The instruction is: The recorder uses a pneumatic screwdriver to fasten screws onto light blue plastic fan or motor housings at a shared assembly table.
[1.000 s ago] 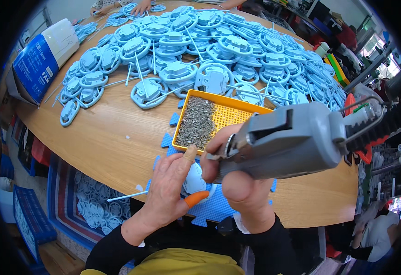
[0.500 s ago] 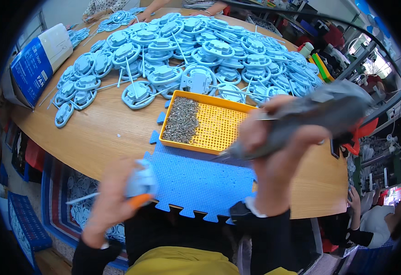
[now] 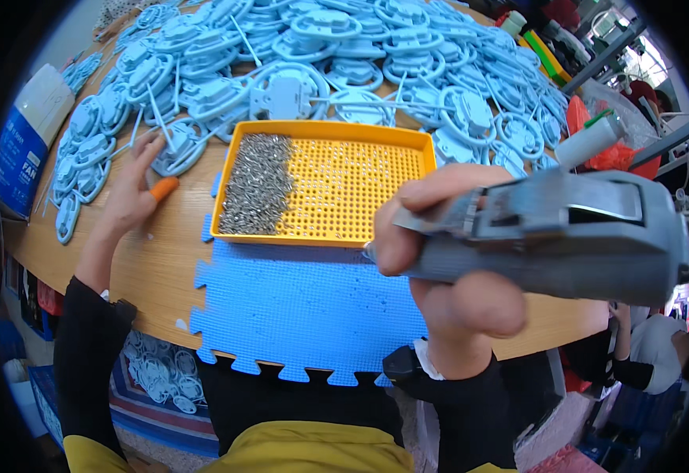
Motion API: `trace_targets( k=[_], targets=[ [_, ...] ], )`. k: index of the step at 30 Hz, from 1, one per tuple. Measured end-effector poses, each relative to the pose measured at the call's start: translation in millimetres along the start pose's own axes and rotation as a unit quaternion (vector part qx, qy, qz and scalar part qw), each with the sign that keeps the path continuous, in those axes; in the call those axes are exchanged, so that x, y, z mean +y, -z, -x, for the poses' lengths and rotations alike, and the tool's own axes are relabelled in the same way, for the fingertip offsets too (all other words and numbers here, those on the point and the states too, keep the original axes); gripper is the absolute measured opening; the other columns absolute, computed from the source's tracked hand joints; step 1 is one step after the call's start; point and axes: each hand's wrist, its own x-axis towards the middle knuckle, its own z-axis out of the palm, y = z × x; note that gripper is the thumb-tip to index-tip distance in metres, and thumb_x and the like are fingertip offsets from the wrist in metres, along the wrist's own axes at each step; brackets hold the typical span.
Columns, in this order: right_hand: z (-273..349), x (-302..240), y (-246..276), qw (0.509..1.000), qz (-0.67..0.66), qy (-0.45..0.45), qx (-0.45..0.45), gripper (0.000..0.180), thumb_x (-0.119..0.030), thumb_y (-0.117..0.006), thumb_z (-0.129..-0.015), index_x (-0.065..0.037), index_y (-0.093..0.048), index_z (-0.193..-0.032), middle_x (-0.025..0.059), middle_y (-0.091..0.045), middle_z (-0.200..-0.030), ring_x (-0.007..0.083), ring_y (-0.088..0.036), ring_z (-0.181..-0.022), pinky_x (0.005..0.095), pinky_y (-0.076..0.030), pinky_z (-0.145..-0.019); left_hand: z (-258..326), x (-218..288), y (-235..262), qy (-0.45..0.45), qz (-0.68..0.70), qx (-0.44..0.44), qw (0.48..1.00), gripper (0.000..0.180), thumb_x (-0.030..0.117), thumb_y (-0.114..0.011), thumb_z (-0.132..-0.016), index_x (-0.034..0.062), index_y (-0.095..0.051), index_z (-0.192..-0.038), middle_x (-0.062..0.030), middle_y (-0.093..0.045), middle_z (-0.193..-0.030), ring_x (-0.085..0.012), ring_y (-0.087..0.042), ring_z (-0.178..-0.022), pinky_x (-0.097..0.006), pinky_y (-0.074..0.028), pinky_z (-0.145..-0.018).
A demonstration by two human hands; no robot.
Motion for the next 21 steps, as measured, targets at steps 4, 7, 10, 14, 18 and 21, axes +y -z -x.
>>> trace_targets(
  k=[4,7,10,14,18,21],
  targets=[
    [11,18,0,0.998,0.042,-0.033,0.018,0.085,-0.083,-0.042,-0.071,-0.003,-0.050,-0.099,0.0043,-0.049,-0.058,0.0159,-0.049,-0.048,0.0270,-0.039,-0.042,8,12,-3,-0.006,-0.023,0.046,0.999,0.059,0.017,-0.074,-0.075,0.0076,-0.052,-0.129,-0.0158,-0.053,-0.117,-0.0336,-0.049,-0.112,-0.038,-0.039,-0.098],
    [9,16,-2,0.996,0.066,-0.050,0.019,0.085,-0.083,-0.042,-0.072,-0.003,-0.050,-0.099,0.0042,-0.049,-0.058,0.0162,-0.048,-0.048,0.0271,-0.039,-0.042,29,27,4,0.013,-0.060,0.037,0.997,0.060,0.017,-0.075,-0.073,0.0054,-0.053,-0.128,-0.0147,-0.055,-0.103,-0.0322,-0.051,-0.099,-0.040,-0.042,-0.087],
    [7,10,3,1.000,-0.011,-0.007,-0.009,0.084,-0.083,-0.041,-0.073,-0.004,-0.052,-0.102,0.0005,-0.047,-0.058,0.0133,-0.047,-0.047,0.0261,-0.038,-0.042,68,52,23,0.036,-0.093,0.014,0.995,0.062,0.016,-0.074,-0.072,0.0056,-0.052,-0.129,-0.0138,-0.057,-0.105,-0.0286,-0.052,-0.095,-0.037,-0.041,-0.086],
    [7,-22,5,0.995,-0.096,-0.002,0.009,0.080,-0.080,-0.045,-0.075,-0.007,-0.056,-0.106,-0.0030,-0.047,-0.061,0.0085,-0.044,-0.048,0.0237,-0.036,-0.046,121,133,40,0.030,-0.147,0.096,0.984,0.057,0.022,-0.076,-0.072,0.0017,-0.056,-0.122,-0.0126,-0.054,-0.086,-0.0314,-0.049,-0.082,-0.044,-0.038,-0.081],
    [7,-29,-1,0.988,-0.153,-0.006,-0.024,0.071,-0.072,-0.056,-0.076,-0.008,-0.057,-0.107,-0.0028,-0.049,-0.062,0.0077,-0.045,-0.050,0.0229,-0.036,-0.049,146,187,14,0.041,-0.059,0.105,0.992,0.061,0.032,-0.078,-0.071,0.0017,-0.058,-0.120,-0.0089,-0.052,-0.080,-0.0290,-0.049,-0.078,-0.043,-0.037,-0.077],
    [6,-35,4,0.981,-0.175,-0.015,-0.085,0.070,-0.071,-0.056,-0.077,-0.008,-0.057,-0.106,-0.0023,-0.050,-0.063,0.0079,-0.046,-0.051,0.0232,-0.036,-0.049,136,219,-11,0.001,0.056,0.088,0.995,0.062,0.024,-0.081,-0.067,0.0041,-0.058,-0.121,-0.0095,-0.055,-0.080,-0.0279,-0.052,-0.077,-0.039,-0.041,-0.069]
  ],
)
